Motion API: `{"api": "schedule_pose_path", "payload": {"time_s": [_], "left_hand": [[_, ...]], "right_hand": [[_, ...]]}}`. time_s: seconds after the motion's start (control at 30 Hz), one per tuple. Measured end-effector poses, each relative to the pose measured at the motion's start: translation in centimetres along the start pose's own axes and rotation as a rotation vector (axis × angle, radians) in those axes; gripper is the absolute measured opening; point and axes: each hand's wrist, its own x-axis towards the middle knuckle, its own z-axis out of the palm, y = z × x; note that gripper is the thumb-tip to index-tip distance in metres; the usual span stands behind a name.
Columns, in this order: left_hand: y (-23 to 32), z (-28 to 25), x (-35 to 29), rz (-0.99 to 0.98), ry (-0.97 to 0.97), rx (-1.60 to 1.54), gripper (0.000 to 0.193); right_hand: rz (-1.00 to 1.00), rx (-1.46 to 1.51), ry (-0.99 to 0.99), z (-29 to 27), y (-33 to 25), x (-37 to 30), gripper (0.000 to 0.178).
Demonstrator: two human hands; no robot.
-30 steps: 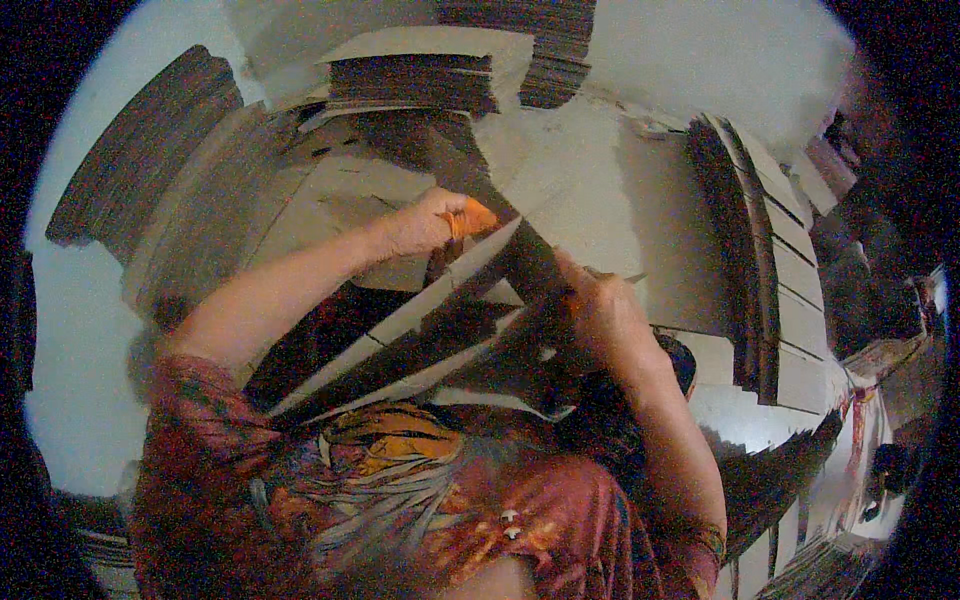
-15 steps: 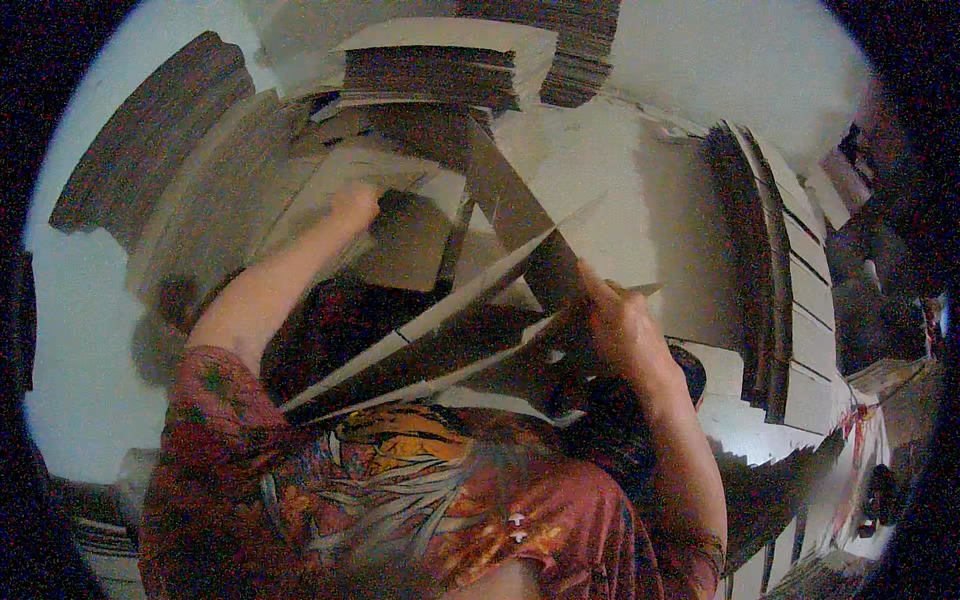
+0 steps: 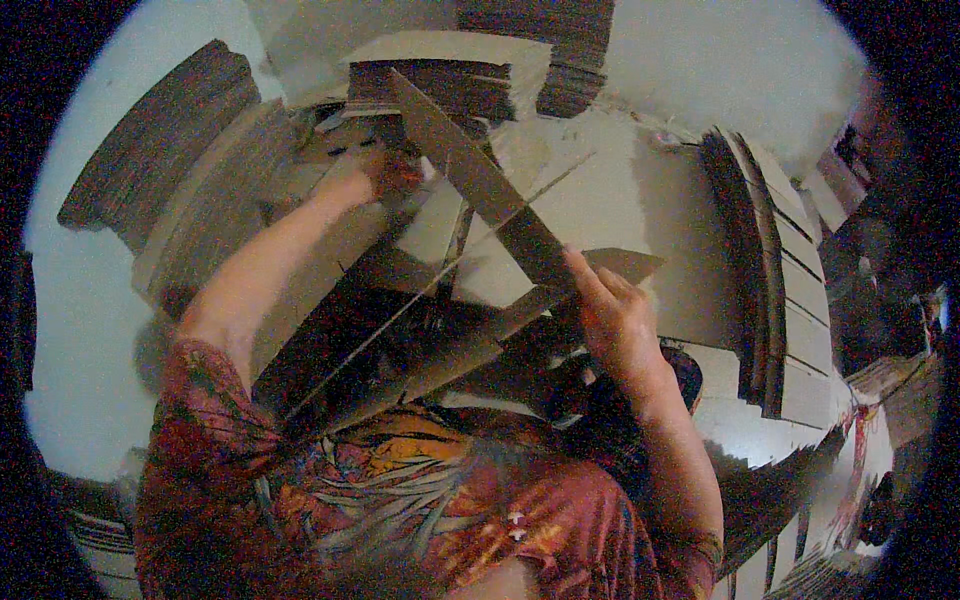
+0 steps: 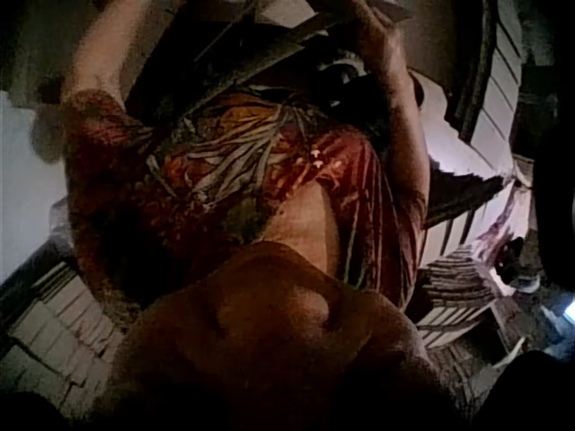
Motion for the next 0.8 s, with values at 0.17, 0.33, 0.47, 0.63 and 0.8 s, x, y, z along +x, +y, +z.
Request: {"api": "schedule_pose_path", "payload": {"time_s": [0.17,0.33,0.47,0.63,0.8], "left_hand": [[11.5,6.8,-3.0,0.125,-0.148,0.179,0.023],[16.0,5.9,-5.4,-0.067,-0.103,-0.009,0.017],[19.3,5.7,-4.5,-0.023,-0.174,-0.167,0.020],[18.9,3.6,-0.1,0.412,0.417,0.308,0.029],[18.9,2.7,5.4,0.317,0.475,0.703,0.063]], "right_hand": [[0.109,-0.024,-0.040,-0.2,0.5,-1.3,0.059],[0.119,-0.069,-0.119,-0.3,1.7,-1.8,0.053],[0.266,-0.052,-0.123,-1.3,2.1,-1.3,0.051],[0.407,-0.130,-0.053,-4.8,5.8,0.3,0.051],[0.552,-0.273,-0.143,-5.8,11.5,0.7,0.047]]}}
